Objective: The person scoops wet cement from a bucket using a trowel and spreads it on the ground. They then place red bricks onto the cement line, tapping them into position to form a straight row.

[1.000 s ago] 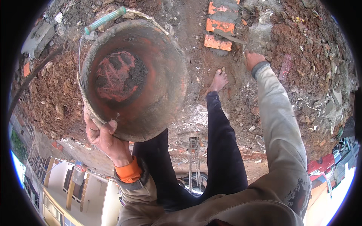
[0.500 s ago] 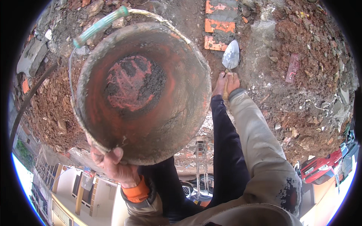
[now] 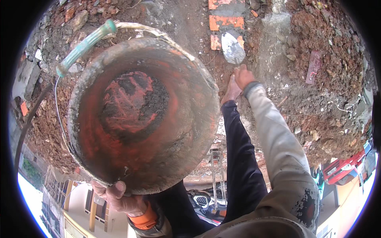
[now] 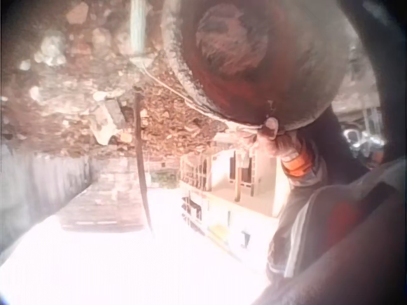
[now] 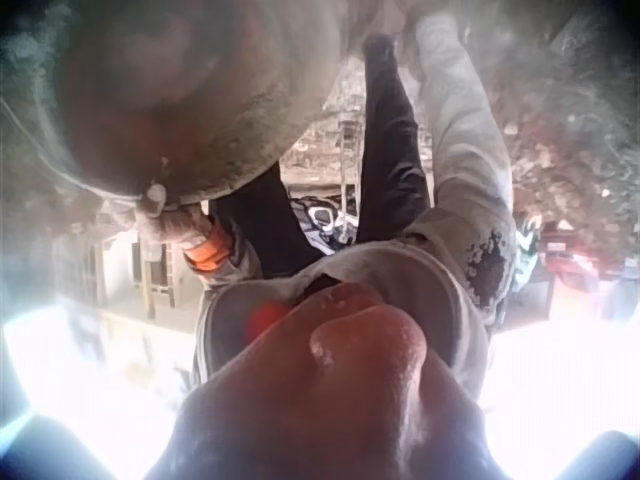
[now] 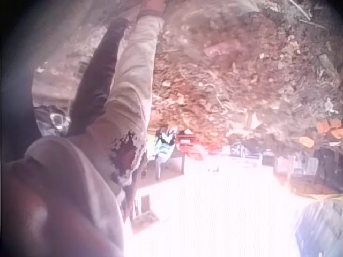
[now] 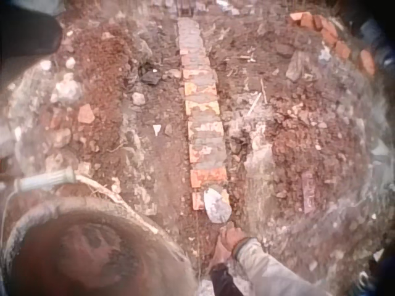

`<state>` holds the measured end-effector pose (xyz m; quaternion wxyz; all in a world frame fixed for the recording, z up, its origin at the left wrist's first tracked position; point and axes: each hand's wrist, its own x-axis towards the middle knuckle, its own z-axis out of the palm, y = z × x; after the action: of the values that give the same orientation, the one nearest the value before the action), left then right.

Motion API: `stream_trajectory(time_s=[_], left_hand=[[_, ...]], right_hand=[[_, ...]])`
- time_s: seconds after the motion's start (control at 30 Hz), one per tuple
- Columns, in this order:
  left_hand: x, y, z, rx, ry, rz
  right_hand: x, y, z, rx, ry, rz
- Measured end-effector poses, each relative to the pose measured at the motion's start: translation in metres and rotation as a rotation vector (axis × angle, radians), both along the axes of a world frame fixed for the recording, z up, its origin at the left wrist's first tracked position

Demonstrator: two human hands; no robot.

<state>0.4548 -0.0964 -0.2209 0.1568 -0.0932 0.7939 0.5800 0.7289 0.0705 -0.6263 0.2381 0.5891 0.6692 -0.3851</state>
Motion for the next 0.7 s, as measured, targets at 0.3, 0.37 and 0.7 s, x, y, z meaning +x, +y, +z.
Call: stream_trajectory(time_s=[0.3,0.37,0.7], left_hand=[[-0.005,-0.015,-0.002,0.098,-0.039,-0.164],[-0.003,-0.01,-0.002,0.081,-0.051,-0.105],[-0.022,-0.027,-0.005,0.33,-0.241,-0.363]], right_hand=[[0.018,0.055,-0.011,-0.192,0.239,-0.226],[0.033,0.053,-0.011,-0.014,0.176,0.142],[0.083,0.043,0.0,0.294,-0.197,0.667]])
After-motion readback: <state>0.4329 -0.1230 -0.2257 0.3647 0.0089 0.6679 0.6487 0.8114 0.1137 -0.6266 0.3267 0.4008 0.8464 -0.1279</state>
